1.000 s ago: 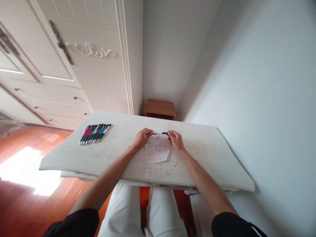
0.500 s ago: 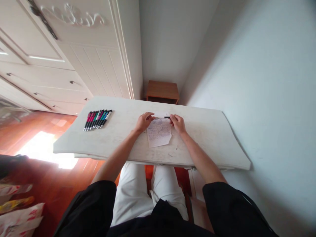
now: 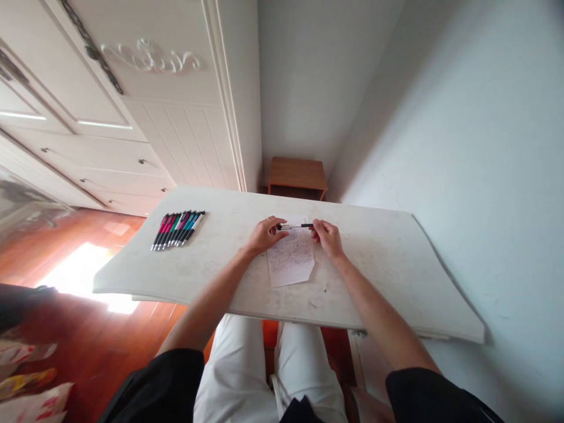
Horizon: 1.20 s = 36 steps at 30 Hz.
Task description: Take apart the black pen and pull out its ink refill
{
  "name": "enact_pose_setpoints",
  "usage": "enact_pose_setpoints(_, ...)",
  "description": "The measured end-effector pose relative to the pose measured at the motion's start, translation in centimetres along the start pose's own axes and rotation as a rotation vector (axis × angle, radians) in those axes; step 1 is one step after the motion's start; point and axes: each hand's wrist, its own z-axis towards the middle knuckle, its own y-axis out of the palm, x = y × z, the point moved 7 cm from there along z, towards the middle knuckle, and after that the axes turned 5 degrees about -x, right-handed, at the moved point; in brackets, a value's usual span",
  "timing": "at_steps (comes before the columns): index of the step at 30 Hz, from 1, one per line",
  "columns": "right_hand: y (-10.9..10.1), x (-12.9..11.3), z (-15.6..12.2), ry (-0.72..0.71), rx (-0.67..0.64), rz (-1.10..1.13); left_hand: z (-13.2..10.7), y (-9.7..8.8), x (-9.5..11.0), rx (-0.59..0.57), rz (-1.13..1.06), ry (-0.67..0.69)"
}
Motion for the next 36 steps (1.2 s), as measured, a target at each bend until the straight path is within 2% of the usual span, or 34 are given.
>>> enact_pose_setpoints(9,0.5,0.4,0.1,-0.041,-0.038,0.016,0.2,-0.3,0.6,0.046,0.068,0.037)
enact_pose_setpoints(13,0.2,0.6,-0.1,-0.020,0.009,-0.053,0.0,-0.2,0.8,0.018,0.095,0.049)
enact_pose_setpoints(19,-0.3,-0.5,-0.3,-0.110,0.079,-0.180,-0.4,-0.2,1.8,0.045,0.162,0.106)
enact_pose_setpoints(36,0.3,-0.9,-0.6,-0.123,0.066,-0.192,-0.6,-1.7,2.2,0.097,0.178,0.197)
